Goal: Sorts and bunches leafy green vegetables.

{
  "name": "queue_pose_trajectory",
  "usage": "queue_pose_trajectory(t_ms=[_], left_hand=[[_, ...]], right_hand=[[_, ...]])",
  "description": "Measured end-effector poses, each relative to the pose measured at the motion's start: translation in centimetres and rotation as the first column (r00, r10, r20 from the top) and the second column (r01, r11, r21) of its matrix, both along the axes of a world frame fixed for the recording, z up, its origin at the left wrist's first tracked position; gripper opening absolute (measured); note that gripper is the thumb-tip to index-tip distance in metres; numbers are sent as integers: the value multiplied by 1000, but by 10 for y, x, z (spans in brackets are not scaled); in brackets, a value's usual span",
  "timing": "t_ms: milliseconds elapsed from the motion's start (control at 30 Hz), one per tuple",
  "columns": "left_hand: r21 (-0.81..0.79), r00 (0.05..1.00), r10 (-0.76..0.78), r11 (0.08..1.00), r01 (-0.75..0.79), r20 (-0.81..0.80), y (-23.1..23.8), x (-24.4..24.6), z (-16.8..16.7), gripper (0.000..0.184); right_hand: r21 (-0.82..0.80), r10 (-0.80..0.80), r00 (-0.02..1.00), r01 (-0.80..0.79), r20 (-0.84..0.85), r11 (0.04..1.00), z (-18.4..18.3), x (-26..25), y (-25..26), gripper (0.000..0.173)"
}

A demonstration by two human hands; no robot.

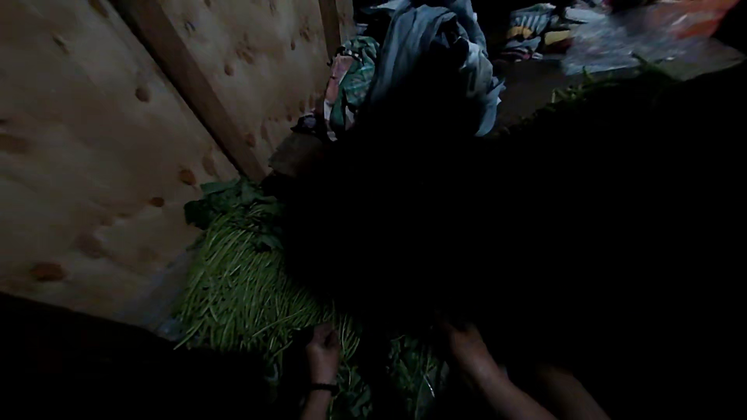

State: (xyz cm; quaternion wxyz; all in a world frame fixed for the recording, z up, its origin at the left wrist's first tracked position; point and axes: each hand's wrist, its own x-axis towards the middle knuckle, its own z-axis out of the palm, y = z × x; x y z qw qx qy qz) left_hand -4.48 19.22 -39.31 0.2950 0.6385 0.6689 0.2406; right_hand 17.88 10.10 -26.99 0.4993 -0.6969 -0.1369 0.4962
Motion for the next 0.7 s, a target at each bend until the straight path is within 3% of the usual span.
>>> queue_pose_trajectory(t_ms=[133, 267, 367, 500, 700], left_hand=[[-46, 964, 59, 998, -48, 259, -37, 1, 32, 39], [-86, 912, 40, 996, -6, 408, -67, 11, 56, 32], [-97, 869, 7, 994, 47, 495, -83, 22, 67, 30], [-67, 831, -65, 990, 123, 552, -101, 37, 81, 26], [106, 830, -231, 973, 206, 508, -111, 41, 78, 24]], right_hand=[[43, 12, 999, -10, -49, 999, -1, -2, -2, 25], [84, 37, 980, -21, -197, 996, -1, -7, -3, 19], [70, 118, 977, -107, -177, 992, 2, -12, -4, 22], [71, 199, 963, -189, -182, 979, 8, -21, 0, 29], [55, 234, 947, -228, -221, 972, 5, -26, 4, 32]])
